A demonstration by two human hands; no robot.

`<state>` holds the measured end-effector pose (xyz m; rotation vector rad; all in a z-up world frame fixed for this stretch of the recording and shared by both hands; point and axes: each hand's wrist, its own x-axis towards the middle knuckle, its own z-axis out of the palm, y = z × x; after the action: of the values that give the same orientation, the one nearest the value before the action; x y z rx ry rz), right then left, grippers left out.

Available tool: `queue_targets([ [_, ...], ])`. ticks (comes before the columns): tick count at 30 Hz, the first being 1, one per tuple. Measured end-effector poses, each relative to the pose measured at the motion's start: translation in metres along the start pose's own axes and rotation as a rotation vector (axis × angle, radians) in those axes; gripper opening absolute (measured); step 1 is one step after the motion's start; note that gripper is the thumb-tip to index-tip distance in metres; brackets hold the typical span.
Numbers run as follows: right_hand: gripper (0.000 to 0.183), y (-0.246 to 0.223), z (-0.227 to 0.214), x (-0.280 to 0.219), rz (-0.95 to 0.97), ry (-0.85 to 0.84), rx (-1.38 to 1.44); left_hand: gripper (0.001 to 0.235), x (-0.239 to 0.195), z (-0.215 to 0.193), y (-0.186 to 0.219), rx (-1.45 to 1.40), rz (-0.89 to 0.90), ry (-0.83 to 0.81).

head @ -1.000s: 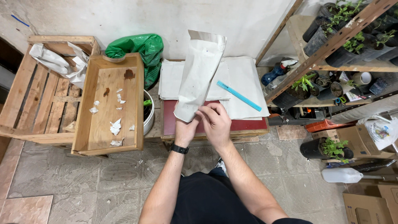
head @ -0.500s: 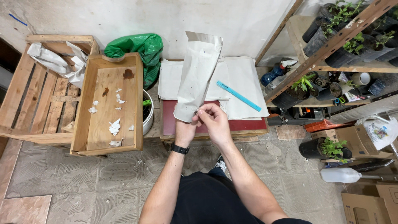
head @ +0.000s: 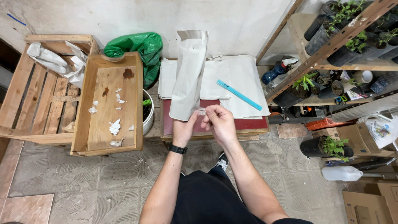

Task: The person folds white paper into cone-shaped sleeves, places small potted plants inside, and sets the wrapped plants on a nearby shelf. The person repeats the folding and wrapping process for multiple plants.

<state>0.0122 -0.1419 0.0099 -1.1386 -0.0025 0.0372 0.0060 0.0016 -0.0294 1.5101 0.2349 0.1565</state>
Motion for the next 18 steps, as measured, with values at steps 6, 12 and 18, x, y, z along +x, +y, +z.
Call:
queue_targets([
  [6, 0.012, -0.01, -0.013, 0.007, 0.016, -0.087, 0.21, 0.063, -0.007, -0.009, 0.025, -0.009, 0.052, -0.03],
  [12, 0.024, -0.018, -0.02, 0.007, -0.034, -0.05, 0.227, 0.078, -0.005, -0.01, 0.013, -0.072, 0.09, -0.036],
  [18, 0.022, -0.005, -0.037, 0.016, -0.022, -0.035, 0.211, 0.078, -0.006, -0.011, 0.015, -0.081, 0.108, -0.038],
])
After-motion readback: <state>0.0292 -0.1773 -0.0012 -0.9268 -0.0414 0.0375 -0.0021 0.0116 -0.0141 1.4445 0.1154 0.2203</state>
